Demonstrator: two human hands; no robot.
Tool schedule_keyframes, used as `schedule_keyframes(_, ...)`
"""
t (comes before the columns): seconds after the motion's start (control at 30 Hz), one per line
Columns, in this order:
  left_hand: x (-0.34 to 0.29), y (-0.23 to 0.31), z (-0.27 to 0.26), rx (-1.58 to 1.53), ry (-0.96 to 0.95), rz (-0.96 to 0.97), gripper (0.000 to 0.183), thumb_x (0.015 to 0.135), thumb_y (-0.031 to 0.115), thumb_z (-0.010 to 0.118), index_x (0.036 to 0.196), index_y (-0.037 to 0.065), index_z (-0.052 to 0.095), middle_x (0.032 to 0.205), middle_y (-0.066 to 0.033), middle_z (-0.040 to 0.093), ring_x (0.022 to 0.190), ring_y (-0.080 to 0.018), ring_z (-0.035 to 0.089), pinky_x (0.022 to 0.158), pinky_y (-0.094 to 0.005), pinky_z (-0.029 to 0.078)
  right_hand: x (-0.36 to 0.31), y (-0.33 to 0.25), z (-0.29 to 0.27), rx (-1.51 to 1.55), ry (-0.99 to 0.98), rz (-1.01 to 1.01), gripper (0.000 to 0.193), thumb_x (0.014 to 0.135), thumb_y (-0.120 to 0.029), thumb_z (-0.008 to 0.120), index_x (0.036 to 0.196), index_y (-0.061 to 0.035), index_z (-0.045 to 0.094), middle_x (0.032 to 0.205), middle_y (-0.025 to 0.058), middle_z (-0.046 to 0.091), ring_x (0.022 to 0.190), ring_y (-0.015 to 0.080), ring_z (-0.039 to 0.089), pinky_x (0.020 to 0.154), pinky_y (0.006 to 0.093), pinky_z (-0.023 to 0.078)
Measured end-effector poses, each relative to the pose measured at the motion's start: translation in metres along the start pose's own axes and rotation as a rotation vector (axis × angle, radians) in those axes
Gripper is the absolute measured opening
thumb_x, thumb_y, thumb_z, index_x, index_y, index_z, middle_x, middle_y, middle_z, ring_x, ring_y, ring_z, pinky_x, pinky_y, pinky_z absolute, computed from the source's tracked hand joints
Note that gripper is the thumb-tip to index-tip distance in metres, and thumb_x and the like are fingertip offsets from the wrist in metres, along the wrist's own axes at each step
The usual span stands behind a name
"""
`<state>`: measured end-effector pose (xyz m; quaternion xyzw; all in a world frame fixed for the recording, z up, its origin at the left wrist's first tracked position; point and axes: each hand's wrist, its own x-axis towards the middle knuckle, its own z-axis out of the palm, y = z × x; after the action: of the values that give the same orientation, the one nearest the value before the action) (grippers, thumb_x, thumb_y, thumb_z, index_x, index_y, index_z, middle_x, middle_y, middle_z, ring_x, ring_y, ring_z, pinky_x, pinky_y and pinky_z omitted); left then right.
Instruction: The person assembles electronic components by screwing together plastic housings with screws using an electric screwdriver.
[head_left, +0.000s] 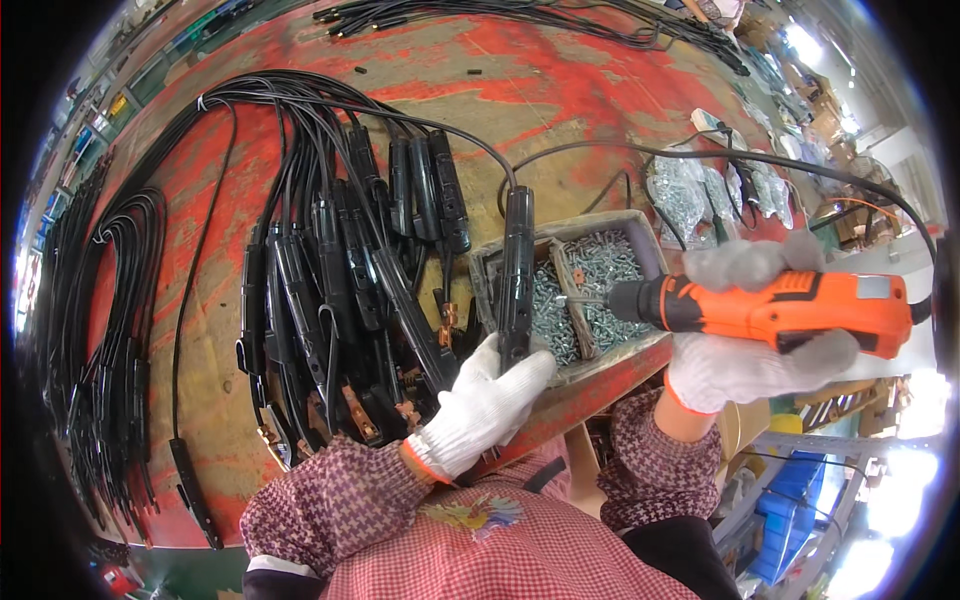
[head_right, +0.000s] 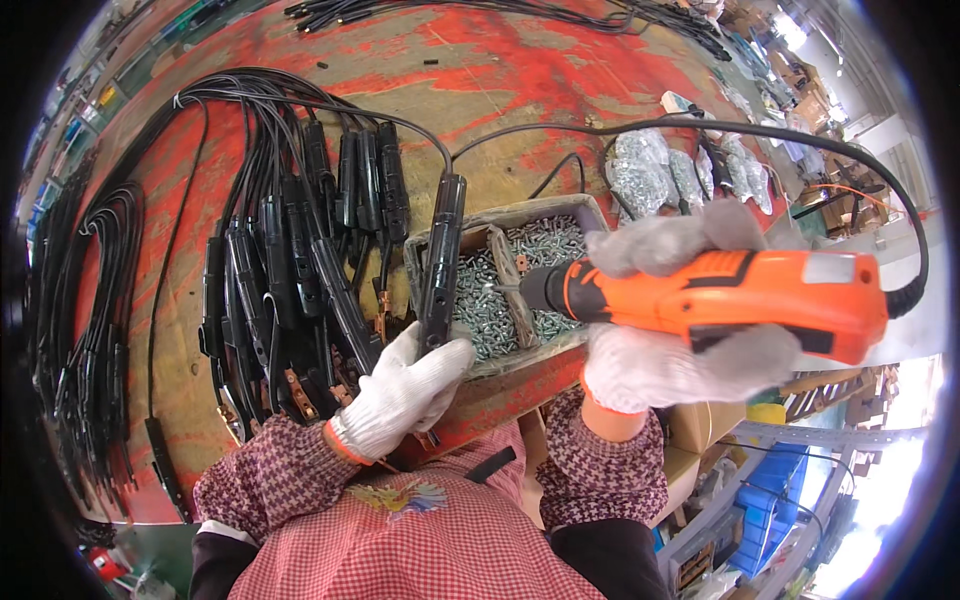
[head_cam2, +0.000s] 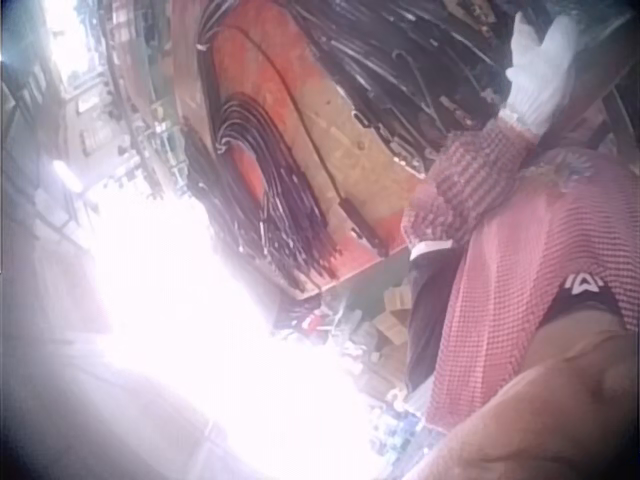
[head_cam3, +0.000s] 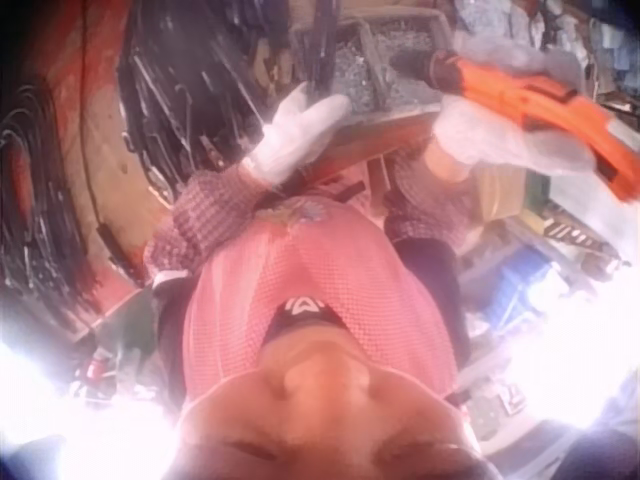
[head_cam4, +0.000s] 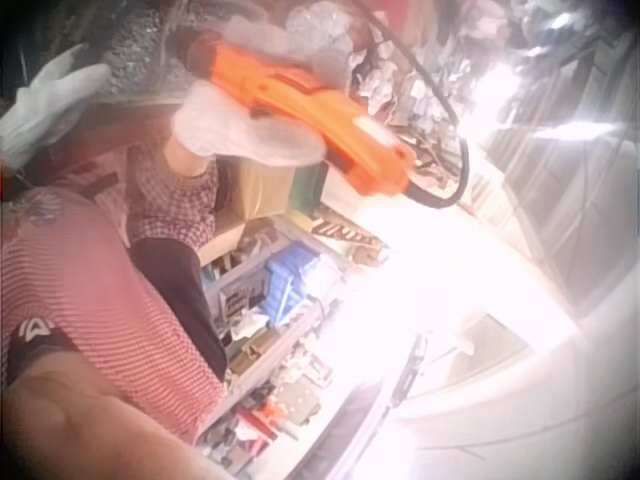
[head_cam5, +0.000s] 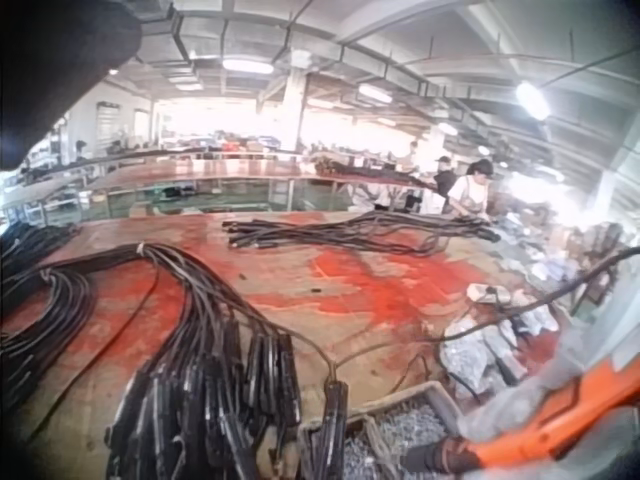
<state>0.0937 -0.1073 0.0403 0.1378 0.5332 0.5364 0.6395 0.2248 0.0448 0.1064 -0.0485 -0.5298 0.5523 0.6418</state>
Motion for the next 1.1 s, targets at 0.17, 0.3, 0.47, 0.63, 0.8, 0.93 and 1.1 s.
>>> schedule_keyframes(0.17, 0.011, -0.006, 0.0, -0.039, -0.043, -0.059, 0.029, 0.094, 0.03, 0.065, 0.104, 0.009, 0.049, 0.061, 0.0048, 0.044, 0.047, -0.0054, 0.039, 0.042, -0.0234, 0.031, 0.01, -0.023, 0.002, 0.264, -0.116, 0.124, 0.08, 0.081, -0.078, 0.056, 0.116, -0.0071, 0.05, 0.081, 0.008, 0.059, 0.06, 0.0222, 0.05, 0.058, 0.0384, 0.042)
schedule_keyframes(0.3, 0.013, -0.013, -0.004, -0.069, -0.089, -0.059, 0.032, 0.094, 0.031, 0.067, 0.107, 0.008, 0.049, 0.061, 0.0047, 0.044, 0.048, -0.0054, 0.039, 0.043, -0.0235, 0.031, 0.006, -0.021, 0.001, 0.311, -0.088, 0.191, 0.076, 0.084, -0.076, 0.054, 0.117, -0.0073, 0.052, 0.081, 0.0059, 0.059, 0.06, 0.0192, 0.047, 0.058, 0.037, 0.041)
schedule_keyframes(0.47, 0.009, -0.013, -0.005, -0.081, -0.106, -0.054, 0.035, 0.093, 0.031, 0.068, 0.111, 0.007, 0.05, 0.062, 0.0048, 0.044, 0.049, -0.0053, 0.038, 0.044, -0.0232, 0.031, -0.004, -0.008, 0.0, 0.354, -0.076, 0.244, 0.078, 0.084, -0.078, 0.051, 0.119, -0.0076, 0.056, 0.083, 0.0057, 0.061, 0.063, 0.0184, 0.051, 0.06, 0.0371, 0.042)
schedule_keyframes(0.63, 0.008, -0.01, -0.006, -0.084, -0.114, -0.063, 0.035, 0.093, 0.031, 0.069, 0.11, 0.008, 0.05, 0.063, 0.005, 0.043, 0.05, -0.0053, 0.038, 0.045, -0.0232, 0.03, -0.009, -0.005, -0.005, 0.315, 0.006, 0.258, 0.079, 0.084, -0.078, 0.051, 0.12, -0.0078, 0.056, 0.085, 0.0074, 0.065, 0.065, 0.0222, 0.057, 0.062, 0.0399, 0.046)
schedule_keyframes(0.8, 0.009, -0.008, -0.007, -0.1, -0.149, -0.082, 0.034, 0.093, 0.031, 0.068, 0.109, 0.008, 0.049, 0.066, 0.0037, 0.044, 0.051, -0.0058, 0.038, 0.046, -0.0237, 0.03, -0.008, -0.007, -0.007, 0.309, -0.033, 0.256, 0.078, 0.084, -0.078, 0.051, 0.118, -0.0078, 0.056, 0.085, 0.0073, 0.065, 0.065, 0.0228, 0.058, 0.063, 0.0409, 0.047)
schedule_keyframes(0.93, 0.011, -0.012, -0.012, -0.242, -0.215, -0.067, 0.031, 0.092, 0.023, 0.067, 0.108, 0.004, 0.048, 0.069, 0.001, 0.046, 0.053, -0.0084, 0.043, 0.048, -0.0243, 0.034, -0.008, -0.009, -0.003, 0.283, -0.046, 0.221, 0.077, 0.085, -0.078, 0.051, 0.117, -0.008, 0.056, 0.084, 0.0071, 0.064, 0.063, 0.0222, 0.056, 0.062, 0.0401, 0.046)
schedule_keyframes(1.1, 0.011, -0.014, -0.014, -0.265, -0.236, -0.058, 0.035, 0.09, 0.016, 0.068, 0.113, 0.001, 0.047, 0.071, -0.0008, 0.049, 0.055, -0.0107, 0.048, 0.049, -0.0254, 0.039, -0.003, -0.014, -0.004, 0.333, -0.097, 0.222, 0.073, 0.086, -0.076, 0.052, 0.117, -0.0101, 0.054, 0.084, 0.0081, 0.063, 0.063, 0.0218, 0.055, 0.061, 0.0389, 0.046)
